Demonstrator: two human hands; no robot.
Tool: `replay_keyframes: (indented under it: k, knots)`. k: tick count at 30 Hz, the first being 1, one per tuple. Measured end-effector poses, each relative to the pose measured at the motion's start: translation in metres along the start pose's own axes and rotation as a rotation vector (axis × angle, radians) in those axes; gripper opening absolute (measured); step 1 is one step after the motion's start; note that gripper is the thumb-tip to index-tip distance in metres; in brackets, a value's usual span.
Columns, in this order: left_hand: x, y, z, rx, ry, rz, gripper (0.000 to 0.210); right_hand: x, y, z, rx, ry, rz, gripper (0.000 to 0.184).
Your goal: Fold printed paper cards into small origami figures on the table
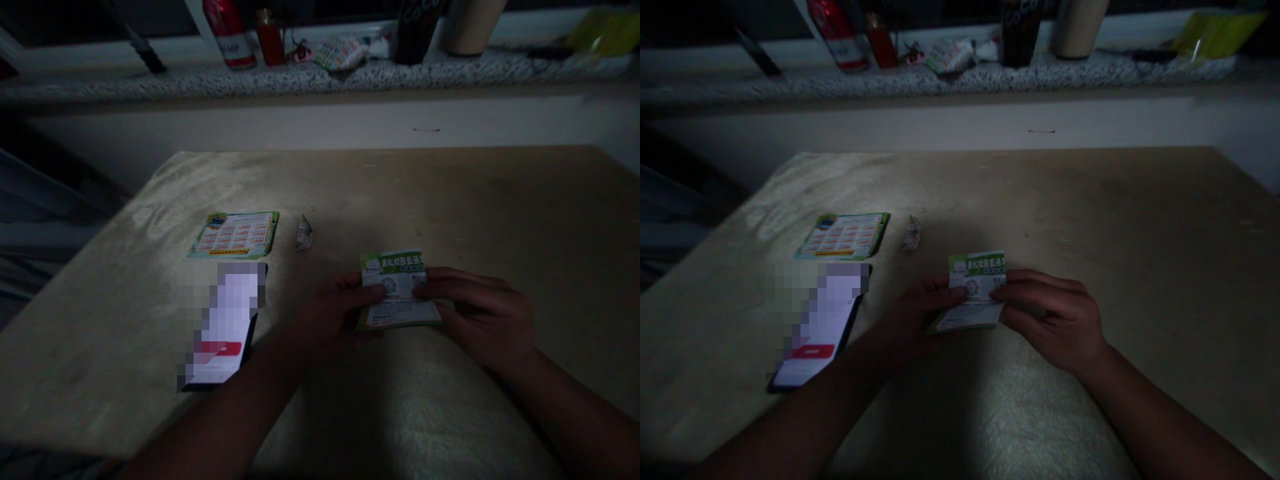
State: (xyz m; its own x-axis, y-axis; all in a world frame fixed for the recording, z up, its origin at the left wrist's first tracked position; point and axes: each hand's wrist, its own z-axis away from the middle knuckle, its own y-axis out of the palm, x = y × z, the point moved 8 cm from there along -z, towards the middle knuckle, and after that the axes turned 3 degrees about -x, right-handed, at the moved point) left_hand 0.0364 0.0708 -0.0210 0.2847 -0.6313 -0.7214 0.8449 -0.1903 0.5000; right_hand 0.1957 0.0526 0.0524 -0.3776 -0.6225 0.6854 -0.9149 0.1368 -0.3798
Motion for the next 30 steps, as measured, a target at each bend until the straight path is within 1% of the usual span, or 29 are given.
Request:
replay_keyframes:
  k: [4,5,9,11,14,18,19,21,23,25,28,30]
  knots:
    - [-0.001,-0.002,0.002,-0.037,0.000,-0.054,0.022,0.000,0.000,0.000,-0.010,0.027,-0.045,0.021]
    - [-0.001,-0.002,0.001,-0.024,0.010,-0.053,0.023,0.000,0.000,0.000,-0.019,0.038,-0.064,0.021]
    - [0.002,0.005,-0.001,0.105,0.056,-0.068,0.024,-0.005,-0.001,0.001,-0.076,0.122,-0.145,0.018]
    - [0.002,0.006,-0.001,0.151,0.080,-0.104,0.023,-0.009,-0.003,0.003,-0.105,0.165,-0.162,0.016]
    - [0.003,0.007,-0.001,0.180,0.116,-0.188,0.024,-0.013,-0.005,0.005,-0.136,0.204,-0.158,0.010]
    - [0.003,0.011,0.001,0.226,0.155,-0.275,0.035,-0.014,-0.008,0.005,-0.170,0.232,-0.140,0.000]
    - [0.003,0.012,0.001,0.231,0.165,-0.292,0.036,-0.013,-0.008,0.004,-0.167,0.236,-0.141,0.002]
    - [-0.001,0.010,0.001,0.188,0.207,-0.315,0.031,-0.011,-0.007,0.002,-0.147,0.235,-0.153,0.003]
    - [-0.010,0.003,0.001,0.098,0.282,-0.318,0.021,-0.009,-0.005,0.001,-0.113,0.226,-0.175,0.003]
    - [-0.020,-0.002,0.005,0.032,0.367,-0.323,0.018,-0.007,-0.002,0.001,-0.070,0.209,-0.205,0.006]
    - [-0.031,-0.001,0.012,0.027,0.470,-0.371,0.021,-0.008,0.003,0.004,0.004,0.204,-0.251,0.008]
    - [-0.033,0.002,0.016,0.050,0.491,-0.417,0.027,-0.007,0.008,0.004,0.061,0.192,-0.261,0.010]
